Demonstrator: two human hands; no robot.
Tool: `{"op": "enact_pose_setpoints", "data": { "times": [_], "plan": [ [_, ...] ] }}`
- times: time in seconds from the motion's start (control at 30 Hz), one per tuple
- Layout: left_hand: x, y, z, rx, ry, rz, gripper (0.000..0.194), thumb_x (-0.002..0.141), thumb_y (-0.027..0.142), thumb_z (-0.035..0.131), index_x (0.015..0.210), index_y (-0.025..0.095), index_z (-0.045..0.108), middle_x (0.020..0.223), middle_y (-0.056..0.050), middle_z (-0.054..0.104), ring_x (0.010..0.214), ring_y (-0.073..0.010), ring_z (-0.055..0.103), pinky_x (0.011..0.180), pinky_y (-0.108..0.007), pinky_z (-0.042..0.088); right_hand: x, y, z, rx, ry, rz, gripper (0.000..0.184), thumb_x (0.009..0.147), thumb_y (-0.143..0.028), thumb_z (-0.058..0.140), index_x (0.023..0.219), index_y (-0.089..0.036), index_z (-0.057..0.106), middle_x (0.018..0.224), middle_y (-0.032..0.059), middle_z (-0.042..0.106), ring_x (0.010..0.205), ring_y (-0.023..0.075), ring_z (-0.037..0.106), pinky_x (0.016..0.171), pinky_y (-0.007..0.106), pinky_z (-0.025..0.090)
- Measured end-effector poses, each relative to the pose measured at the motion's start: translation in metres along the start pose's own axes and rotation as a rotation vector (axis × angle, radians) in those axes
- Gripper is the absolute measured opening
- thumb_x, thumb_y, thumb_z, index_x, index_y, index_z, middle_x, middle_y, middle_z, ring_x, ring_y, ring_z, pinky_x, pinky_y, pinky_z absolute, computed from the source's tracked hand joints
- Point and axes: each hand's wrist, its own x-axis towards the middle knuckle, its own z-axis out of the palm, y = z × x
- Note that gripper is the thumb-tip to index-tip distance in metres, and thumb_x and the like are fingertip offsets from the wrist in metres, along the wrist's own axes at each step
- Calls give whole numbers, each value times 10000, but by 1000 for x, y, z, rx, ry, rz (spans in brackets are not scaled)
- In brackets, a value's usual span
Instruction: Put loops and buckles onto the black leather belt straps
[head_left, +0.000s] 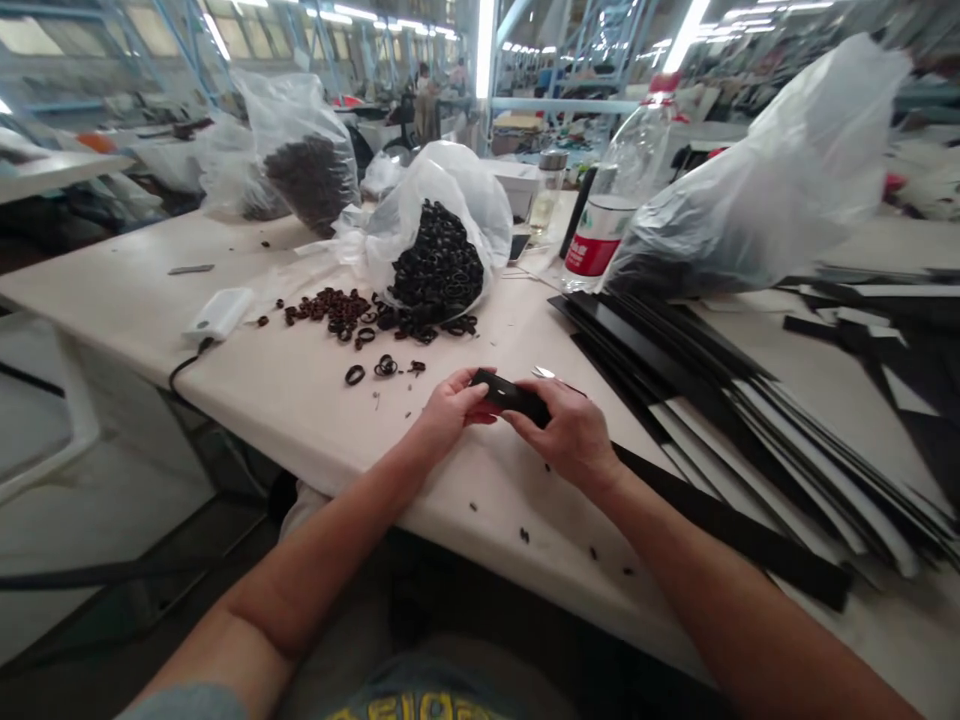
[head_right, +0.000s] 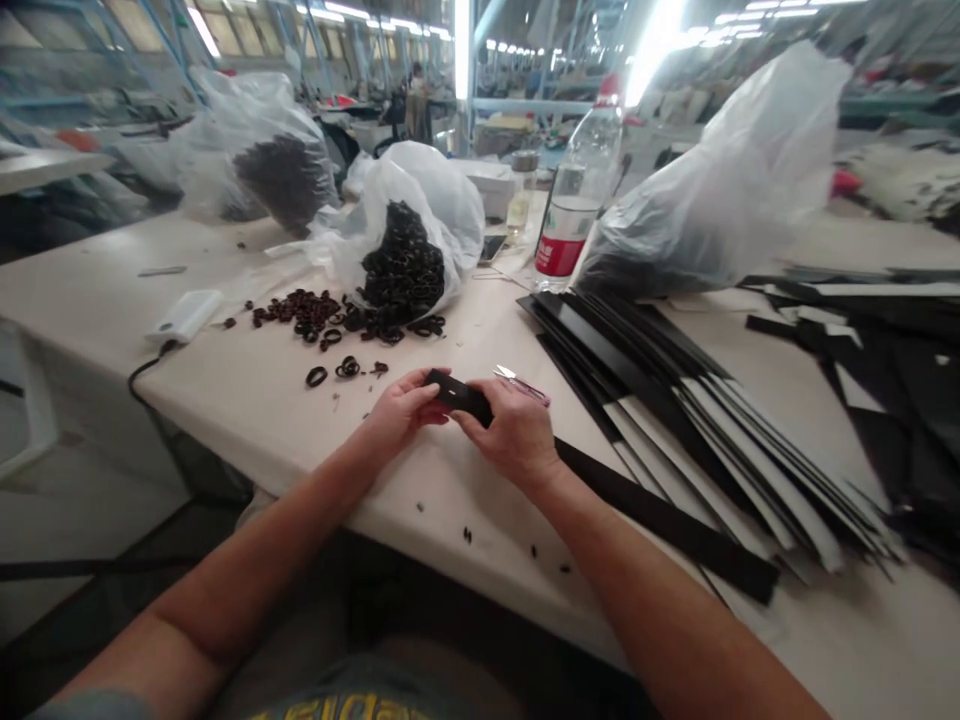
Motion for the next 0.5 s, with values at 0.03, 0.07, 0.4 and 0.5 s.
{"op": "enact_pose_setpoints", "data": {
  "times": [0.03, 0.07, 0.4, 0.5],
  "plan": [
    [0, 0, 0, -5, 1, -3, 334, 781, 214, 650, 1110, 166, 617, 867, -32, 707, 651, -114, 669, 598, -208, 522, 0, -1, -1, -1, -10, 8, 316, 866, -428, 625, 1081, -199, 664, 1046, 92, 720, 963, 248, 662, 875, 347, 478],
    [-1, 0, 1, -7, 0, -3, 350, 788, 214, 649, 1133, 167, 613, 877, -34, 707, 657, -112, 670, 603, -207, 522, 0, -1, -2, -2, -15, 12, 310, 866, -427, 622, 1071, -200, 667, 1038, 89, 722, 953, 246, 662, 869, 343, 475],
    [7, -1, -14, 235, 25, 157, 519, 769, 431, 718, 1197, 160, 605, 995, -89, 720, 855, -179, 703, 716, -258, 523, 5, 18, -3, -84, -92, 63, 189, 864, -372, 596, 939, -223, 685, 937, 36, 716, 819, 192, 641, 720, 293, 431],
    [12, 11, -31, 440, 20, 208, 430, 810, 425, 655, 1145, 156, 650, 1112, -121, 714, 939, -204, 691, 777, -300, 532, 5, 22, -2, -120, -124, 82, 182, 863, -378, 599, 905, -226, 689, 899, 30, 709, 773, 181, 622, 680, 286, 405]
  ]
}}
